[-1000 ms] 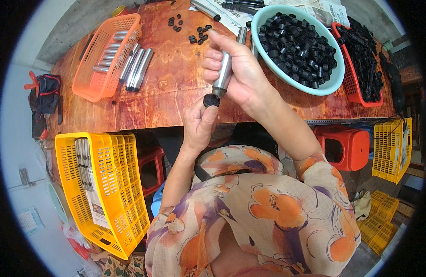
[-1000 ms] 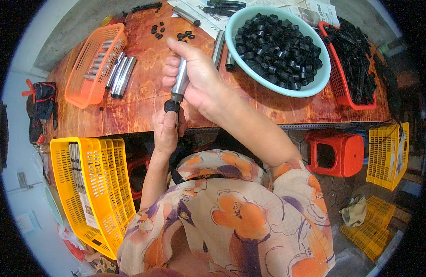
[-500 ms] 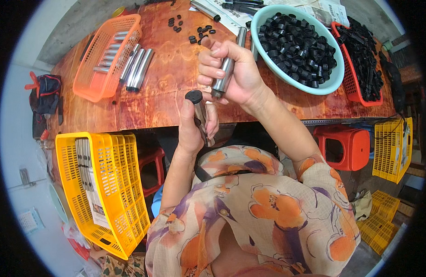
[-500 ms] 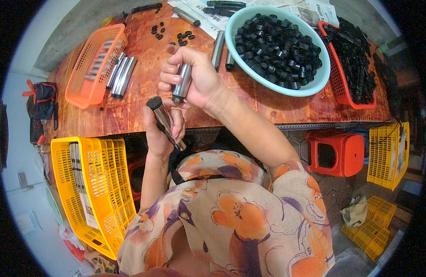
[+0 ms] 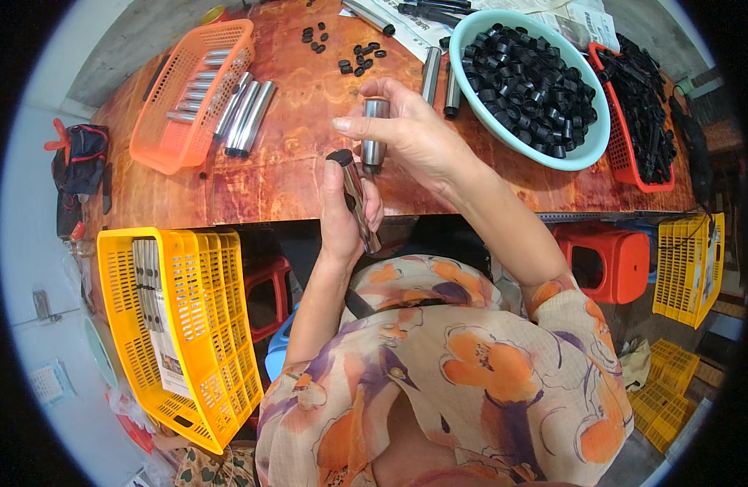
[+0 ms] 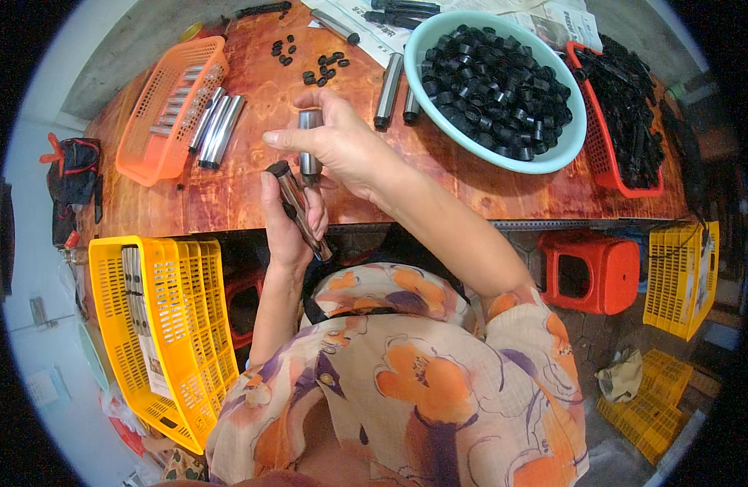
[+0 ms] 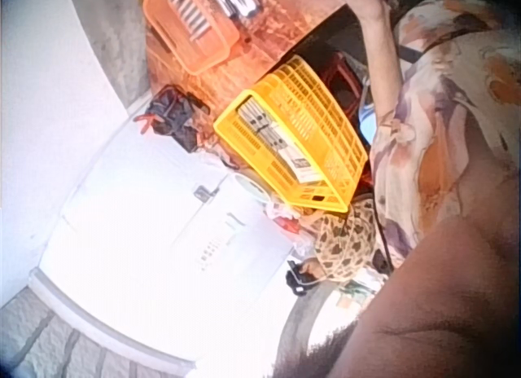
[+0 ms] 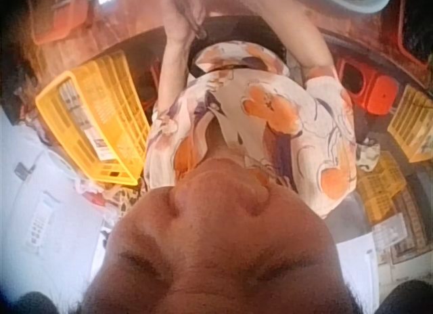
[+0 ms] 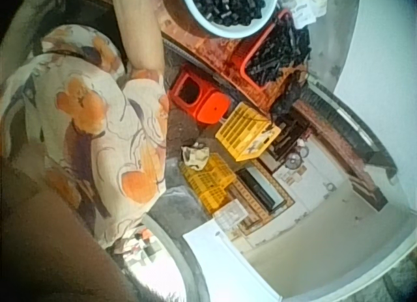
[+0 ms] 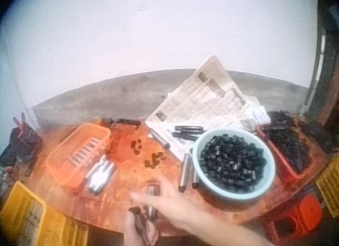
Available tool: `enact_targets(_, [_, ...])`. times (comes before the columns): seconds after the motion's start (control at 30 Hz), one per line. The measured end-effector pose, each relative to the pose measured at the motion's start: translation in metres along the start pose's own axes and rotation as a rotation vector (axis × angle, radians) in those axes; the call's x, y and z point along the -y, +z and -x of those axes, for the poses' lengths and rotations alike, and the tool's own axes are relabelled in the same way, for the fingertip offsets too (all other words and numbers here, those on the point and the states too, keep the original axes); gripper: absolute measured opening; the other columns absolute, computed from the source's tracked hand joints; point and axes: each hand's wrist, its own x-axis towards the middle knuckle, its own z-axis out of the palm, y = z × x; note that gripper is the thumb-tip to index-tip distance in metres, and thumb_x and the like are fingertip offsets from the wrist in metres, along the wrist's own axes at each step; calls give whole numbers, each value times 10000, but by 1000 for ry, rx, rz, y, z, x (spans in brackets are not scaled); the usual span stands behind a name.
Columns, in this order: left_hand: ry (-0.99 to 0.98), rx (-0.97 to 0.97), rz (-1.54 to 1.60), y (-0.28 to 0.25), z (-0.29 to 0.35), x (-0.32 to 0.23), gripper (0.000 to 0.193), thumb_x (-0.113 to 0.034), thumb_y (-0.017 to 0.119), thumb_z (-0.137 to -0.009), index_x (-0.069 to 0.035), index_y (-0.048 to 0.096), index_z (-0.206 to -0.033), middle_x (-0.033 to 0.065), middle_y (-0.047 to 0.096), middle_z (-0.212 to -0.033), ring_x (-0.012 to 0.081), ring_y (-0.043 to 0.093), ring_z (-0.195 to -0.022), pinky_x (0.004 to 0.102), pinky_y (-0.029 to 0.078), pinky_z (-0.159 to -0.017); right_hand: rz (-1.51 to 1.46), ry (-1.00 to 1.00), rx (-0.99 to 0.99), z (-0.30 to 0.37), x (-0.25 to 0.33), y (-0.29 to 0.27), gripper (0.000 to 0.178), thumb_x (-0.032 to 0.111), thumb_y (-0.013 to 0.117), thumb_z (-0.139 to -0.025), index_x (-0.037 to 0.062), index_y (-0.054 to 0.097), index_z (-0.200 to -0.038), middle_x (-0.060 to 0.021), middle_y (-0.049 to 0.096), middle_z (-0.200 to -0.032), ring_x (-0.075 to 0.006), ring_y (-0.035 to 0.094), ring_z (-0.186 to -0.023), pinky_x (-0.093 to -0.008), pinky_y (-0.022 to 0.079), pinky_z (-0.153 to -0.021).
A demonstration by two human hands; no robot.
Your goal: The person repeatedly picks up silver cylindrical marker bodies and black caps, then screws the caps onto the bodies. Completed markers are placed into a yellow basket. The person continues this assembly cycle throughout the clip.
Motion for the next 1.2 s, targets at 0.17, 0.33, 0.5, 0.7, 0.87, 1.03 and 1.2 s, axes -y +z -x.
enact_targets(0.17, [102, 7, -198, 0, 0, 0, 718, -621, 264, -915, 26, 575, -896, -15, 366, -449, 82, 330, -356, 214, 276, -347, -368, 75, -116, -5, -2, -2, 391, 183, 704, -811, 27, 436, -1047, -1, 438, -644, -97, 474, -536, -246, 416, -459])
enact_targets(0.33, [237, 190, -337, -5, 3, -10, 567, -483, 378, -943, 29, 615, -889, -1, 436, -509, 63, 368, -412, 207, 287, -407, -852, 71, -48, -15, 7, -11, 382, 223, 585, -900, 173, 370, -588, 90, 295, -472, -48, 288, -403, -214, 267, -423])
enact_targets(0.5, [228, 177, -343, -4, 4, -6, 541, -488, 433, -922, 17, 599, -824, -4, 443, -522, 53, 384, -433, 207, 281, -412, -973, 122, 67, -18, 10, -9, 413, 232, 612, -868, 194, 344, -556, 89, 260, -458, -66, 267, -399, -242, 258, -425])
enact_targets(0.7, [230, 150, -360, -4, 5, -8, 534, -524, 475, -900, -18, 543, -742, -10, 445, -535, 52, 391, -442, 203, 283, -412, -1042, 176, 125, -19, 3, -10, 409, 219, 608, -865, 195, 335, -561, 91, 267, -453, -64, 279, -395, -244, 266, -420])
enact_targets(0.87, [232, 117, -382, -3, 6, -6, 522, -522, 485, -897, -37, 520, -707, -13, 444, -533, 52, 388, -440, 207, 277, -404, -1042, 168, 132, -13, 10, -4, 420, 218, 544, -918, 174, 341, -554, 97, 260, -434, -49, 266, -381, -211, 259, -408])
enact_targets(1.03, [260, 128, -453, -7, 3, -3, 578, -588, 465, -871, -34, 498, -710, 6, 433, -497, 72, 395, -395, 209, 288, -363, -1022, 135, 207, -12, 11, -4, 411, 221, 520, -932, 175, 349, -560, 98, 262, -435, -45, 266, -376, -207, 266, -398])
enact_targets(1.2, [262, 126, -473, -6, 4, -5, 561, -568, 464, -879, -37, 494, -702, 8, 434, -491, 74, 398, -395, 212, 289, -364, -962, 90, 256, -11, 11, -3, 409, 232, 501, -942, 177, 353, -565, 101, 266, -436, -41, 266, -369, -204, 270, -385])
